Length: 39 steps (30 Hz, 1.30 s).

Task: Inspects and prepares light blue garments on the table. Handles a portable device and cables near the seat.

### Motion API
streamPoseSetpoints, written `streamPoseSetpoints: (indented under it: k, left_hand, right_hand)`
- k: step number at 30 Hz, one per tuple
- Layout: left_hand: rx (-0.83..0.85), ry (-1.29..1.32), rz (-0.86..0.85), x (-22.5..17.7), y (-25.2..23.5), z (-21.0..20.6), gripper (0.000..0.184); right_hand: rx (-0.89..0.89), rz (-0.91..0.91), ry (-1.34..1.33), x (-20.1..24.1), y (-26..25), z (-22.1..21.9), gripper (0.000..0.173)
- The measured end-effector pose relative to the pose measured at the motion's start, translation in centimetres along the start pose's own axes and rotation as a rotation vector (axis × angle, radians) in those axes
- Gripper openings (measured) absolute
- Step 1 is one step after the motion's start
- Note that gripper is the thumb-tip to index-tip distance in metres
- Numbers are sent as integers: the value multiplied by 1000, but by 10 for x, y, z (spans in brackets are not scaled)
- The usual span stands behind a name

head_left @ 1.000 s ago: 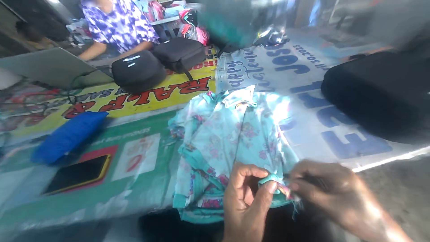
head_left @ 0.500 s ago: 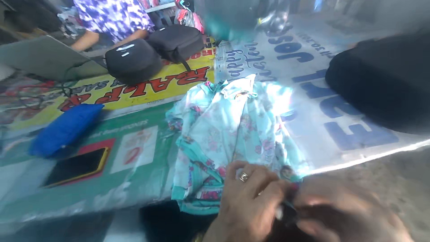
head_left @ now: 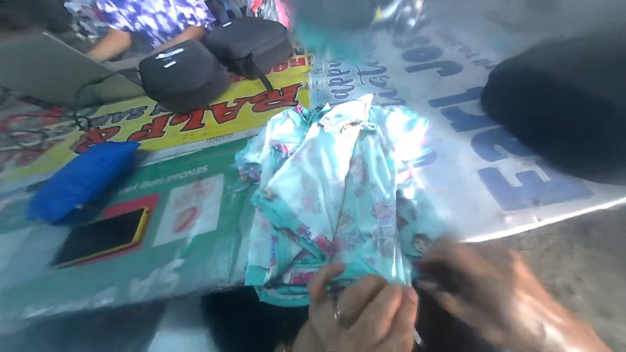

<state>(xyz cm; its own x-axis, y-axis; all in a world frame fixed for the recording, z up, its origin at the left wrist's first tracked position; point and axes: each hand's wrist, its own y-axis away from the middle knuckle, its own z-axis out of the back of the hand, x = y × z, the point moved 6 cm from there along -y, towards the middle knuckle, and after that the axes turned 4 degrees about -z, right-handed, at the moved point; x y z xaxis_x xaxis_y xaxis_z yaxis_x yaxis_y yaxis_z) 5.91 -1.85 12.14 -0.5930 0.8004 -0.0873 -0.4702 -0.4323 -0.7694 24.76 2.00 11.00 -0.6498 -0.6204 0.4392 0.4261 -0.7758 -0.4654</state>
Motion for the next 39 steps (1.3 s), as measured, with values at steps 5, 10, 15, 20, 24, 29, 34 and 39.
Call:
streamPoseSetpoints:
  k: [5, 10, 15, 20, 24, 29, 34, 39]
  left_hand:
    - [53, -41, -34, -13, 13, 6, 16]
    - [44, -11, -14, -15, 16, 12, 16]
    - [36, 10, 3, -17, 13, 16, 15]
    - [23, 3, 13, -19, 9, 12, 13]
    - [10, 6, 10, -21, 7, 9, 14]
    - [-2, 32, 15, -22, 7, 7, 15]
    - [-4, 34, 30, -20, 8, 7, 14]
    - [-2, 25, 24, -22, 7, 5, 14]
  right_hand:
    - [35, -39, -22, 6, 11, 12, 32]
    - [-4, 73, -33, 21, 13, 12, 22]
    - [-8, 87, 27, 34, 15, 6, 18]
    - [-60, 56, 54, 38, 17, 1, 16]
    - [-52, 41, 33, 37, 17, 3, 16]
    - [-73, 50, -32, 33, 18, 1, 18]
    - [-116, 53, -36, 27, 24, 2, 20]
    - [-142, 84, 30, 30, 21, 0, 19]
